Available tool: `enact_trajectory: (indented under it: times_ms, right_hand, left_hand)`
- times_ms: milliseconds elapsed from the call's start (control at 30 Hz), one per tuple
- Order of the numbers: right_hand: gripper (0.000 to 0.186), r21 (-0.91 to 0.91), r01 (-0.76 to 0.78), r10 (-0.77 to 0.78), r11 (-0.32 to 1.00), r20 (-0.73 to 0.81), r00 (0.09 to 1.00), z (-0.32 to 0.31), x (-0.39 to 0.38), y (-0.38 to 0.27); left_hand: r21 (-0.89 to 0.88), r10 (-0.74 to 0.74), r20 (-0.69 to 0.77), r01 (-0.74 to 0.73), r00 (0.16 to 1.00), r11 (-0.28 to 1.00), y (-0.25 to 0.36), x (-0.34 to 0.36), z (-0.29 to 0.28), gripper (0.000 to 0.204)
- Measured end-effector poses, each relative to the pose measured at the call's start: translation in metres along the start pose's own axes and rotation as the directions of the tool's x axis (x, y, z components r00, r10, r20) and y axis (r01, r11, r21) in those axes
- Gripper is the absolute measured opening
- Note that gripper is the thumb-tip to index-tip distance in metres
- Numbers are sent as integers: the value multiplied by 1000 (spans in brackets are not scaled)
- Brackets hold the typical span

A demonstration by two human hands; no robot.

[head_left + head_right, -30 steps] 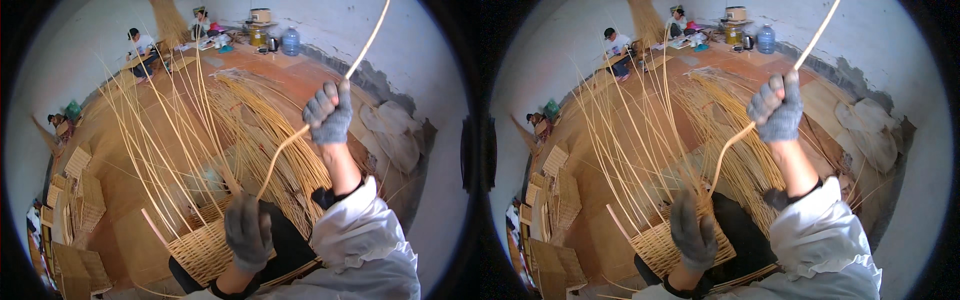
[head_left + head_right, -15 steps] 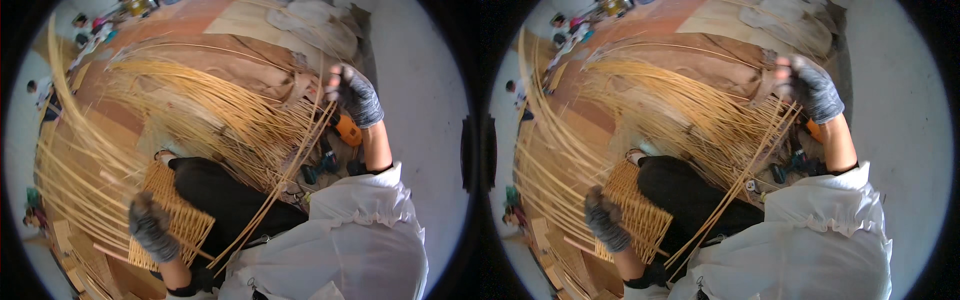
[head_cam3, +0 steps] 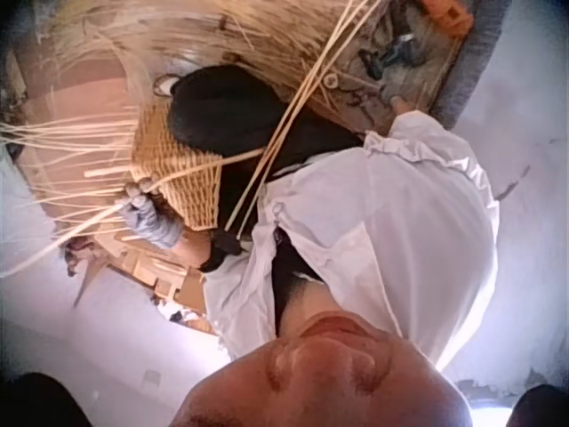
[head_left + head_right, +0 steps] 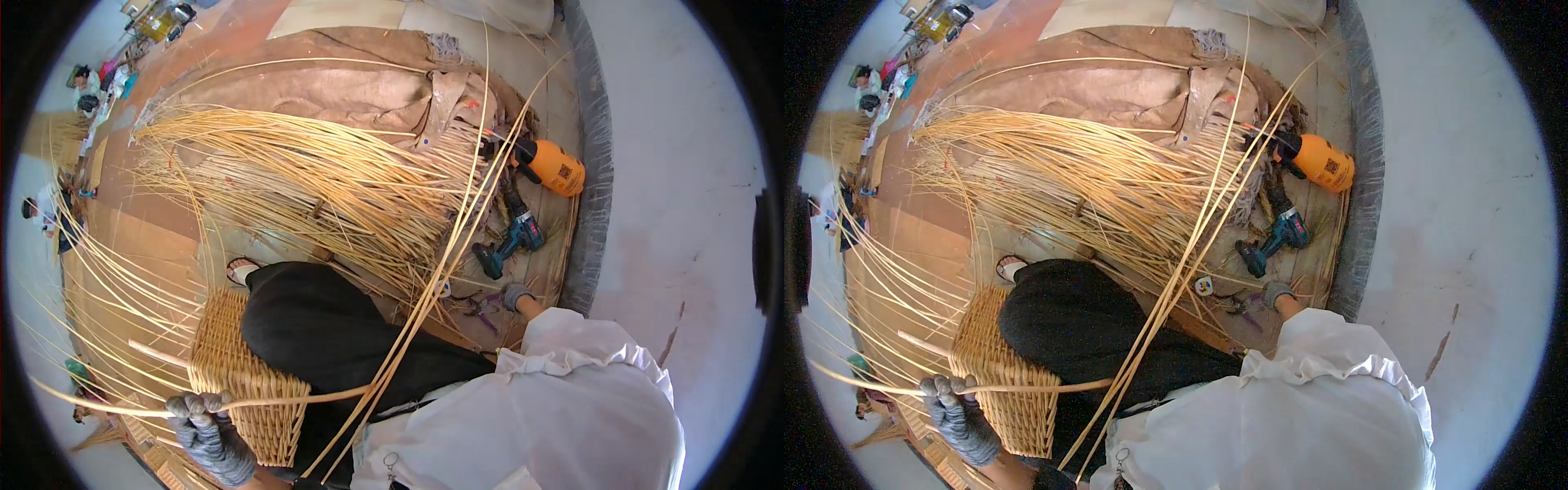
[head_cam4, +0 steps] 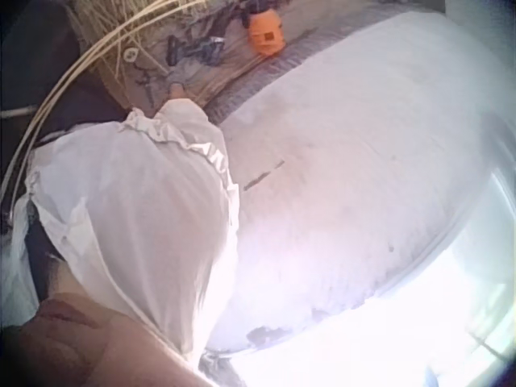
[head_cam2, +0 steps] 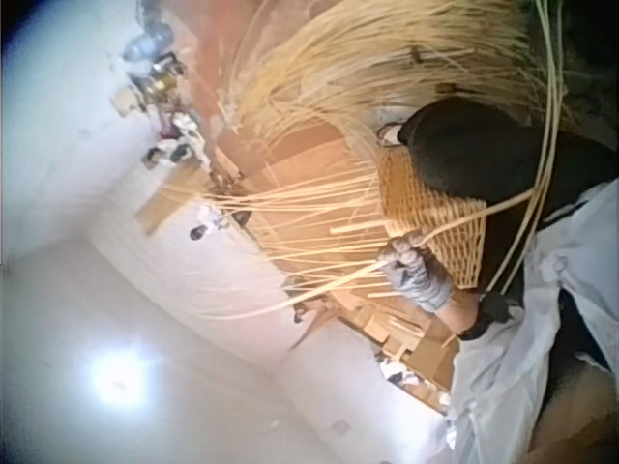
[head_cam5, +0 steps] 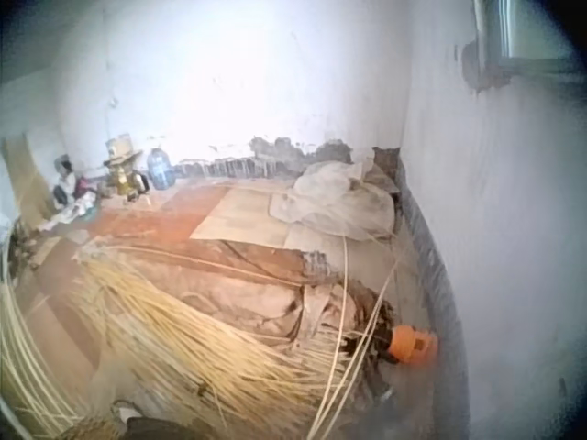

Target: Weaving the sides of a wicker or willow basket using vertical stakes and horizontal weaving strips.

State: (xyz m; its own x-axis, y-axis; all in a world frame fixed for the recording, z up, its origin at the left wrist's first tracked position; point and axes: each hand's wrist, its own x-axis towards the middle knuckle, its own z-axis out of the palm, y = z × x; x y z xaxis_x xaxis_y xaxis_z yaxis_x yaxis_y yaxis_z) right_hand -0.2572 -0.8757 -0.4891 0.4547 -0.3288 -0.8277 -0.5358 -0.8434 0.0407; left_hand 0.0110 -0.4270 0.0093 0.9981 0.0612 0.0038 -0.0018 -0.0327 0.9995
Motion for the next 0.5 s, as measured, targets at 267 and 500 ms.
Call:
enact_trajectory:
  times_ms: [267, 500]
  right_hand:
    - [34, -250, 240, -311, 938, -303, 901, -4, -22, -74]
    - [34, -141, 366, -392, 920, -312, 865, -20, 39, -140]
  left_hand:
    - [145, 2, -193, 26, 981, 989, -10, -26, 13, 27]
    - [234, 60, -344, 23, 937, 972, 11, -27, 21, 16]
